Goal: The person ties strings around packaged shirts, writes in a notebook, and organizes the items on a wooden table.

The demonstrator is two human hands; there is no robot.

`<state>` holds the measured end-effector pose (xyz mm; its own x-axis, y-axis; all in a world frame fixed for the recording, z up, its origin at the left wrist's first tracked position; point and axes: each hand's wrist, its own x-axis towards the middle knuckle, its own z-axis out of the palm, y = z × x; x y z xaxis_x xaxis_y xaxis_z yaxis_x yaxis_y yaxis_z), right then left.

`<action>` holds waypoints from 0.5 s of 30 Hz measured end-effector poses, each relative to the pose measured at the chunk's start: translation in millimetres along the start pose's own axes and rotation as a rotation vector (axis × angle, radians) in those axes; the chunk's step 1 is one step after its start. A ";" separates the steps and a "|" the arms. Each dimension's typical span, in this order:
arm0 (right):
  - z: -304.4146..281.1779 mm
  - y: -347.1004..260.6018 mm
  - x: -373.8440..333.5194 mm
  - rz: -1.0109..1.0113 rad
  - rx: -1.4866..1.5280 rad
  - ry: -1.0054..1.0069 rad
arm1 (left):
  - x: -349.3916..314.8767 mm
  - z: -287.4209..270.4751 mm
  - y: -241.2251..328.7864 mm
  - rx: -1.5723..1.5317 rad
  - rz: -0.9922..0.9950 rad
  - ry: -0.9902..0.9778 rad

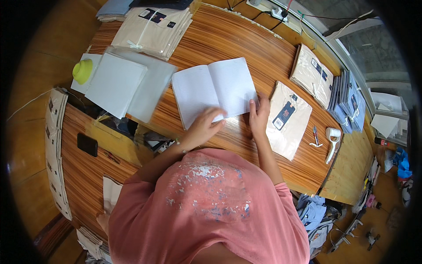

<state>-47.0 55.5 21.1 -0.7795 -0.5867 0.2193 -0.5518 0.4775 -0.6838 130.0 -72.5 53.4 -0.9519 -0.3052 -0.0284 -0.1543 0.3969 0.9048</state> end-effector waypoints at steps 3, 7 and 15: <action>6.9 -4.7 -7.8 -0.014 -0.265 -0.185 | 17.1 1.1 -10.3 0.145 0.069 0.270; 18.1 -15.7 -17.0 -0.103 -0.424 -0.315 | 18.0 -4.5 -24.5 0.063 -0.061 0.222; 6.4 -48.0 -17.8 -0.257 0.349 -0.328 | 17.5 -22.6 -60.0 -0.798 -0.260 0.326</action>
<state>-4.7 38.8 45.7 -0.4678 -0.8562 0.2193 -0.5378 0.0789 -0.8393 128.6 -121.2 8.2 -0.7715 -0.5799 -0.2616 -0.0091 -0.4011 0.9160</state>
